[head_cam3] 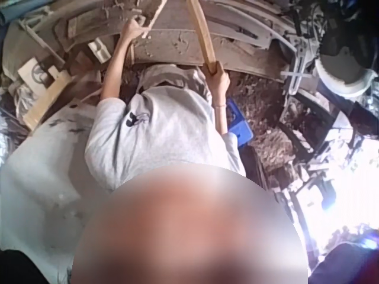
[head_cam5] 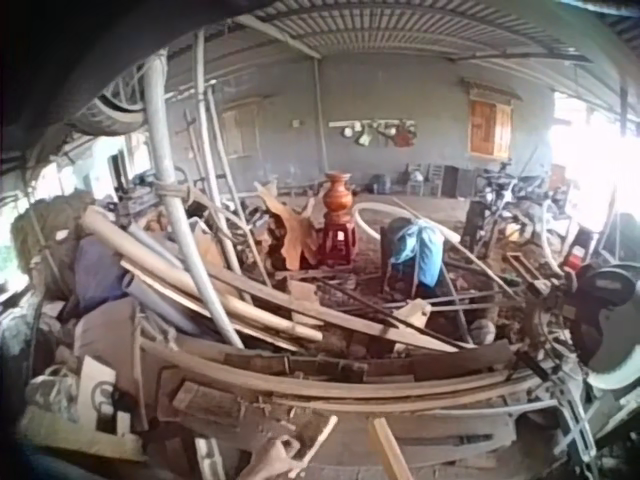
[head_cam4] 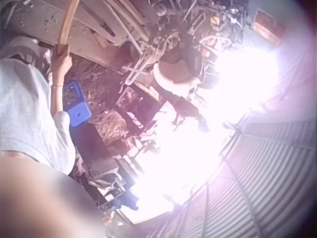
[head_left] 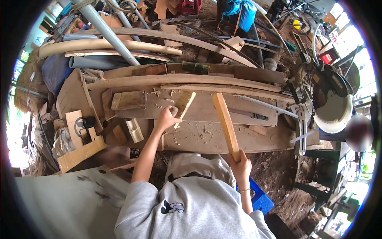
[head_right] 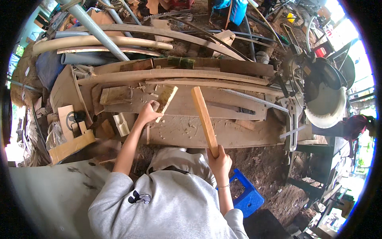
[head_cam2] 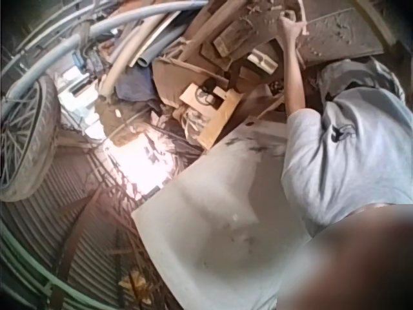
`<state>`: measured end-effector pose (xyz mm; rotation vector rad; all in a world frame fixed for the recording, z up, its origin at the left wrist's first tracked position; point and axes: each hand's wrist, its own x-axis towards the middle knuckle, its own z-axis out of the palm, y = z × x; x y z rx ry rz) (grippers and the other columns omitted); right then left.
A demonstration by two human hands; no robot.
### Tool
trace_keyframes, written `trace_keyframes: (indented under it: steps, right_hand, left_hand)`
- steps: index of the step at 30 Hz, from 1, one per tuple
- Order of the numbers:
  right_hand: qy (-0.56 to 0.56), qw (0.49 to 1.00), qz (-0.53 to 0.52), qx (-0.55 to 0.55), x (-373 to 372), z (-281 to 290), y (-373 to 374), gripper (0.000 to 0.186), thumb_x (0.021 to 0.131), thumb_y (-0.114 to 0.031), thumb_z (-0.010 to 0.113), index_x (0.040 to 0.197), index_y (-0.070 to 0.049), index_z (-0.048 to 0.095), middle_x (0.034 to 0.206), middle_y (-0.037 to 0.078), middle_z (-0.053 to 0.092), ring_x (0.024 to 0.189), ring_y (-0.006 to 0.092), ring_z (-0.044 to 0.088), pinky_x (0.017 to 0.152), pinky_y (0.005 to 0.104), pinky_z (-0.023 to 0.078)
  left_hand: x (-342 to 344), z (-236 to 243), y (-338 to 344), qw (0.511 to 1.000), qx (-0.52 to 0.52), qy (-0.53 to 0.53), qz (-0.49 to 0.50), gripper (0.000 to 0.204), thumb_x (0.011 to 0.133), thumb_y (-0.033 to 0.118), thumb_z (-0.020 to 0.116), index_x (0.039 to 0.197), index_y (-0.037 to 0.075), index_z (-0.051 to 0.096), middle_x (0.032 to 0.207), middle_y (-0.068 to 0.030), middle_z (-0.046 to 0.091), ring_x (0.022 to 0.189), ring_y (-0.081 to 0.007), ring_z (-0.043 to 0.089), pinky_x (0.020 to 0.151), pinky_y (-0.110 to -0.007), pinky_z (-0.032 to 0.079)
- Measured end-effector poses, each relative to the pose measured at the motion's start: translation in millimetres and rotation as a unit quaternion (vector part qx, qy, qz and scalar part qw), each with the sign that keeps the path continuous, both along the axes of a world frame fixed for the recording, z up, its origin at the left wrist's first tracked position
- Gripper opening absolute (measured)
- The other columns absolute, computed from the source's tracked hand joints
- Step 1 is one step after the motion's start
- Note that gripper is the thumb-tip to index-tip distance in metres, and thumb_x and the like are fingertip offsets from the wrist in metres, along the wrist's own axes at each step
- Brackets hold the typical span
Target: Carving a piece of wood using a chisel and a wooden mallet.
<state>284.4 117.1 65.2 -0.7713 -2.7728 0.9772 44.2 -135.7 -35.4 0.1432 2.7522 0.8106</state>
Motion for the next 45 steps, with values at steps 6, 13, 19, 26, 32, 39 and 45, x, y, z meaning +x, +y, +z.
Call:
trace_keyframes:
  steps: [6,13,19,26,32,39,45]
  right_hand:
    - [0.006,1.000,-0.025,-0.008,-9,1,-11,0.029,0.074,-0.031,0.065,0.080,-0.005,0.056,0.054,0.018,0.055,0.054,0.0367,0.056,0.047,0.0407,0.045]
    - [-0.032,0.996,-0.081,-0.012,-18,3,-32,0.024,0.076,-0.024,0.065,0.076,-0.003,0.054,0.053,0.013,0.058,0.050,0.0239,0.062,0.046,0.0324,0.046]
    - [-0.066,0.993,-0.101,-0.006,-31,8,-60,0.026,0.075,-0.027,0.065,0.077,-0.004,0.055,0.054,0.015,0.057,0.051,0.0286,0.060,0.046,0.0356,0.045]
    - [-0.106,0.987,-0.108,-0.046,-39,1,-66,0.028,0.074,-0.029,0.066,0.079,-0.005,0.055,0.057,0.017,0.057,0.056,0.0363,0.058,0.048,0.0401,0.046]
    - [-0.121,0.990,-0.059,-0.033,-49,0,-45,0.026,0.075,-0.029,0.064,0.082,-0.005,0.055,0.060,0.019,0.058,0.059,0.0376,0.058,0.050,0.0423,0.046]
    - [-0.080,0.996,0.035,0.028,-54,-4,-2,0.026,0.075,-0.032,0.063,0.085,-0.009,0.056,0.061,0.017,0.059,0.059,0.0364,0.059,0.052,0.0437,0.048]
    - [-0.040,0.996,0.068,0.029,-64,-11,22,0.028,0.076,-0.032,0.063,0.088,-0.008,0.056,0.063,0.017,0.060,0.061,0.0362,0.059,0.054,0.0438,0.048]
  left_hand:
    - [-26,17,10,0.950,0.039,-0.194,-0.242,0.050,0.053,0.026,0.079,0.091,0.003,0.058,0.074,-0.0075,0.062,0.066,-0.0126,0.059,0.062,-0.029,0.047]
    - [-75,0,-2,0.923,0.054,-0.229,-0.304,0.041,0.056,0.026,0.078,0.084,0.000,0.063,0.070,-0.0079,0.063,0.062,-0.0131,0.057,0.060,-0.028,0.045]
    - [-107,-9,-16,0.946,0.153,-0.128,-0.256,0.021,0.061,0.014,0.069,0.079,0.003,0.063,0.070,-0.0125,0.064,0.068,-0.0196,0.063,0.062,-0.033,0.047]
    - [-65,16,-1,0.970,0.031,0.051,-0.236,0.014,0.066,0.000,0.055,0.079,0.004,0.055,0.076,-0.0165,0.061,0.076,-0.0338,0.060,0.064,-0.042,0.048]
    - [-39,2,-2,0.965,0.029,0.089,-0.244,0.022,0.064,-0.001,0.060,0.085,0.005,0.056,0.083,-0.0122,0.061,0.079,-0.0317,0.059,0.067,-0.040,0.048]
    - [-28,7,0,0.956,0.008,0.144,-0.254,0.032,0.060,-0.007,0.058,0.089,0.006,0.058,0.087,-0.0077,0.060,0.079,-0.0303,0.059,0.069,-0.038,0.048]
    - [-16,24,0,0.959,0.063,0.153,-0.228,0.038,0.058,-0.007,0.061,0.093,0.008,0.058,0.090,-0.0044,0.059,0.078,-0.0291,0.059,0.069,-0.038,0.049]
